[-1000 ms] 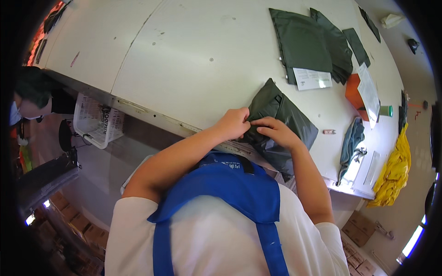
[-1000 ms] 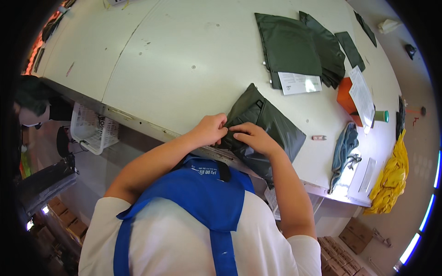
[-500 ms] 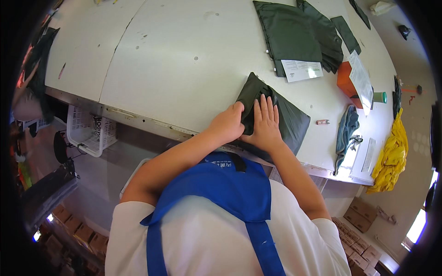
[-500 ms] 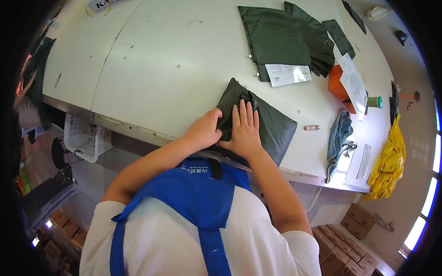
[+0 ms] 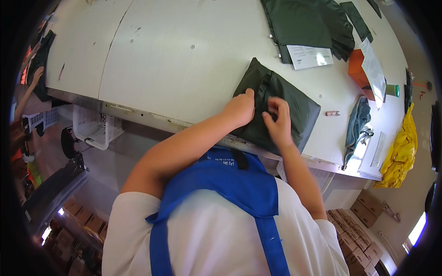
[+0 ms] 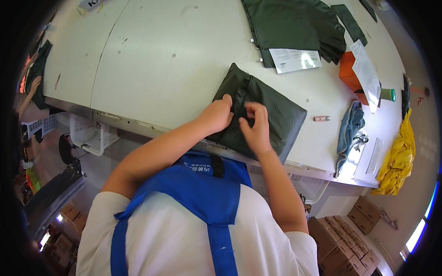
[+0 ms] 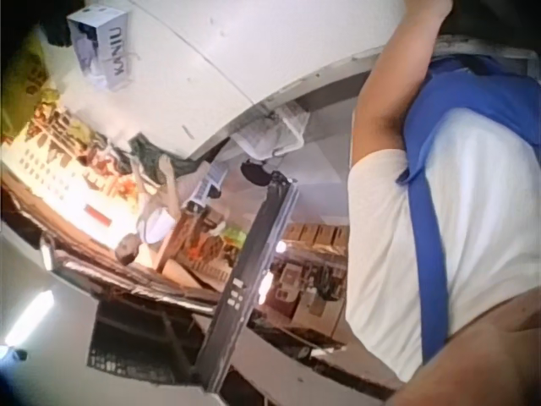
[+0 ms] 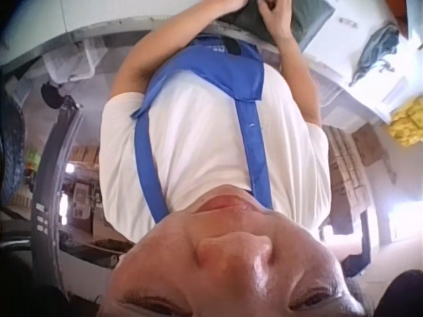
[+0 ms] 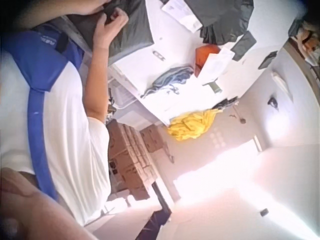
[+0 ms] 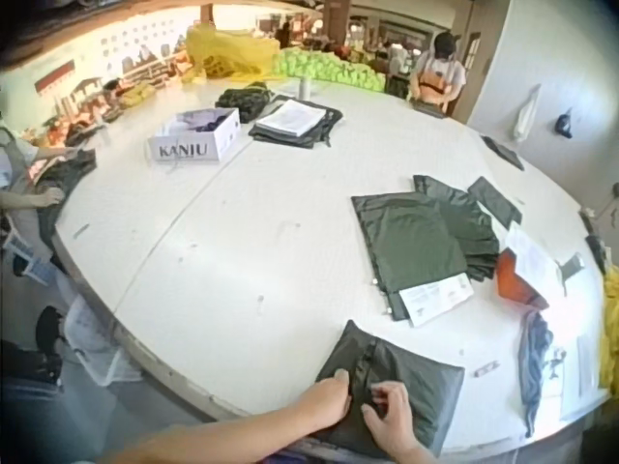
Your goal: The person folds a green jacket on a white table, smoothing the fabric and aligning edges. The person then uses a small blade to cut a tag from the jacket and places the folded jacket into a white basket.
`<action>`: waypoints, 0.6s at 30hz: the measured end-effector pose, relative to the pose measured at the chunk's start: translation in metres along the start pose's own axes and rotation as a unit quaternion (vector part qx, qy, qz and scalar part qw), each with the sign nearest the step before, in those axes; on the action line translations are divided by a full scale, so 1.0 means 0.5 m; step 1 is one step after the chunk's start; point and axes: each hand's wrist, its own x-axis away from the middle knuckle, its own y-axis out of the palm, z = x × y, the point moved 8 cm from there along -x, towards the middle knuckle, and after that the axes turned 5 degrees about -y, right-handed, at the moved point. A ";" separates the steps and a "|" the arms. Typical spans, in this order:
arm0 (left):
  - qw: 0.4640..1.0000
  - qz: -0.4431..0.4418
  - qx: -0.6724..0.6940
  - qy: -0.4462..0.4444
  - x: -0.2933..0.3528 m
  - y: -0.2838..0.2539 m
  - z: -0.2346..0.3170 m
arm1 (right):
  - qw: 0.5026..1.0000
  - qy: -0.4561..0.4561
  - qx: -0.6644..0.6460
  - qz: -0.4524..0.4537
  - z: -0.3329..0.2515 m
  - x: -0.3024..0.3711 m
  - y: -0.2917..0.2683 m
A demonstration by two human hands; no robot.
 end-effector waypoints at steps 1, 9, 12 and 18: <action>1.000 -0.008 -0.014 -0.010 0.001 0.003 0.000 | 0.998 -0.034 0.050 0.009 -0.042 0.034 0.006; 0.993 0.002 0.005 -0.121 0.010 -0.019 0.017 | 0.902 -0.353 0.192 -0.157 -0.143 0.113 0.120; 0.995 0.036 0.020 -0.090 0.007 0.000 0.012 | 0.922 -0.314 0.156 -0.166 -0.151 0.104 0.114; 0.993 0.064 0.093 0.032 0.057 -0.053 0.016 | 0.949 -0.235 0.187 -0.100 -0.183 0.055 0.086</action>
